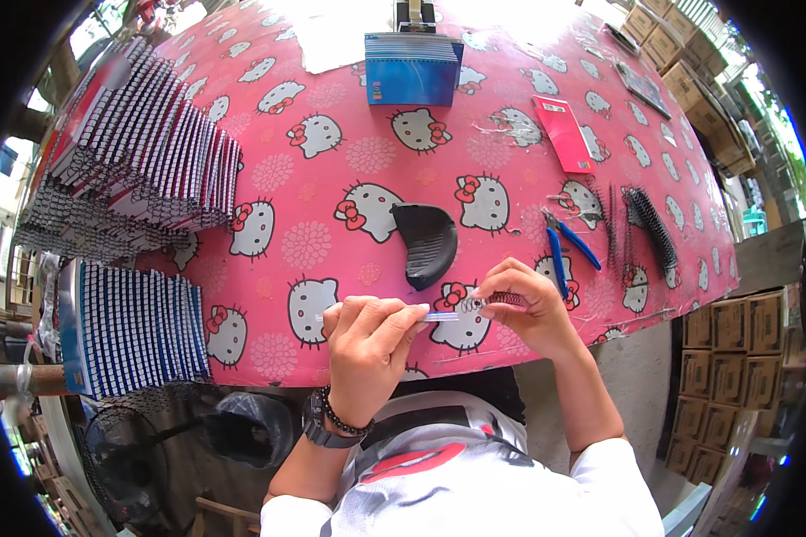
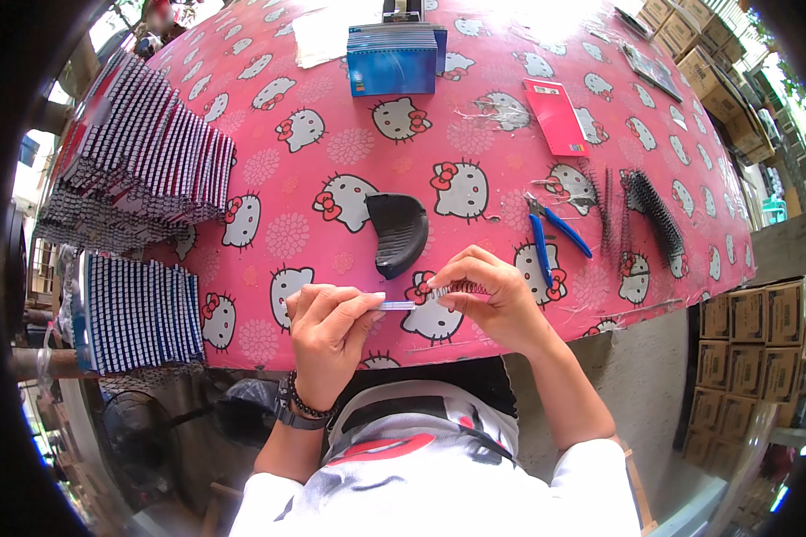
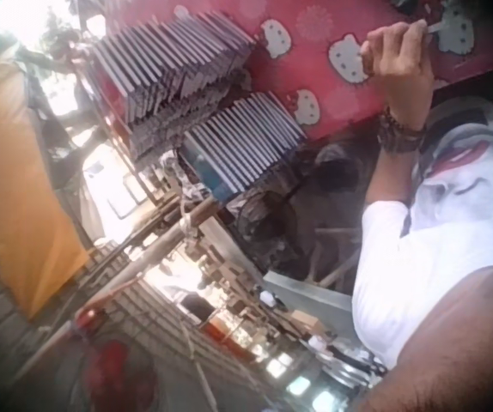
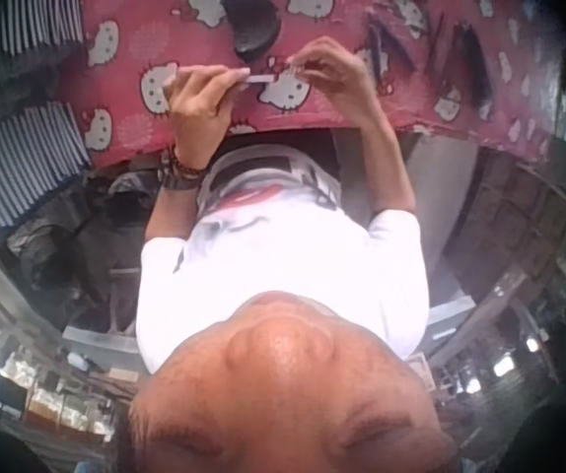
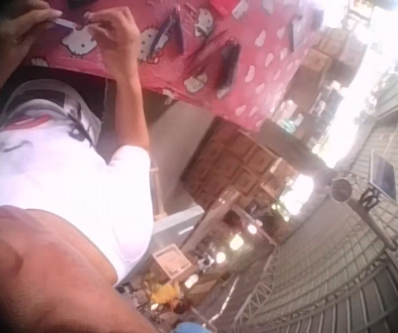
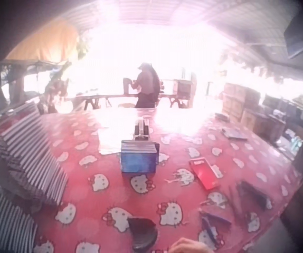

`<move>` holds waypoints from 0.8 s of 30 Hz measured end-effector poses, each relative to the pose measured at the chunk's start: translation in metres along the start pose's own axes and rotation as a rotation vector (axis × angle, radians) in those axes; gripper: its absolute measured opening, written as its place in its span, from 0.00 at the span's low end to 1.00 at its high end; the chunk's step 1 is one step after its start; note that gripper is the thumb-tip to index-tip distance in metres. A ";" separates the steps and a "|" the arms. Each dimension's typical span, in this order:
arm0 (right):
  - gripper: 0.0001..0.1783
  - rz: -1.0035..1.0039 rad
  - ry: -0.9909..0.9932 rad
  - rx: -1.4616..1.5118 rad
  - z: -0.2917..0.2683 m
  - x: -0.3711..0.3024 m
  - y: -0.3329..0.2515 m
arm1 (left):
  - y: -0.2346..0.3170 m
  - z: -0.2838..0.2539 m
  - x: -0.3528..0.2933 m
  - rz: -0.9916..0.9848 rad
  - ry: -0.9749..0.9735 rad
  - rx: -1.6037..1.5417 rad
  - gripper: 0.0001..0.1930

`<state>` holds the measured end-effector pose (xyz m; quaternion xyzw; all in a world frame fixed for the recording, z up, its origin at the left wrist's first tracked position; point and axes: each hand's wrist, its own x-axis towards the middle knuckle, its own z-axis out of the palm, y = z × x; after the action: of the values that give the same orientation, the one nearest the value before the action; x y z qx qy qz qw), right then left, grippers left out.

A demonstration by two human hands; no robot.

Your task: The person manually threads a black spiral coil through the pre-punched holes of a blue notebook cover and pages, using a black guide tool to facilitate the rotation, and clips the excess coil using blue clippers before placing the finished notebook onto a stack.

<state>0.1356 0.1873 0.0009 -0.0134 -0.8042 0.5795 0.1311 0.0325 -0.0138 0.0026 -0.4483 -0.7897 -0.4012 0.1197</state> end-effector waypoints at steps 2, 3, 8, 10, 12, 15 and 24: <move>0.13 -0.008 -0.041 -0.050 -0.001 0.001 -0.002 | -0.001 0.002 -0.001 0.004 0.007 0.007 0.09; 0.14 0.006 -0.068 -0.064 -0.002 0.001 -0.004 | 0.000 0.001 -0.001 0.007 0.007 0.002 0.10; 0.14 -0.016 -0.099 -0.167 -0.006 0.006 -0.013 | -0.002 0.000 -0.001 0.013 -0.009 -0.004 0.11; 0.14 -0.072 -0.096 -0.218 -0.006 0.009 -0.015 | -0.004 -0.001 -0.001 0.027 -0.022 -0.005 0.13; 0.14 -0.064 -0.090 -0.229 -0.007 0.009 -0.016 | -0.005 -0.002 0.000 0.035 -0.031 -0.002 0.14; 0.14 -0.077 -0.090 -0.208 -0.007 0.009 -0.015 | -0.004 -0.003 0.000 0.036 -0.036 0.013 0.15; 0.14 -0.092 -0.126 -0.147 -0.009 0.007 -0.012 | -0.003 -0.003 0.002 0.065 -0.043 0.023 0.13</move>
<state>0.1321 0.1927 0.0160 0.0504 -0.8509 0.5122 0.1054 0.0281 -0.0157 0.0042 -0.4809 -0.7817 -0.3782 0.1209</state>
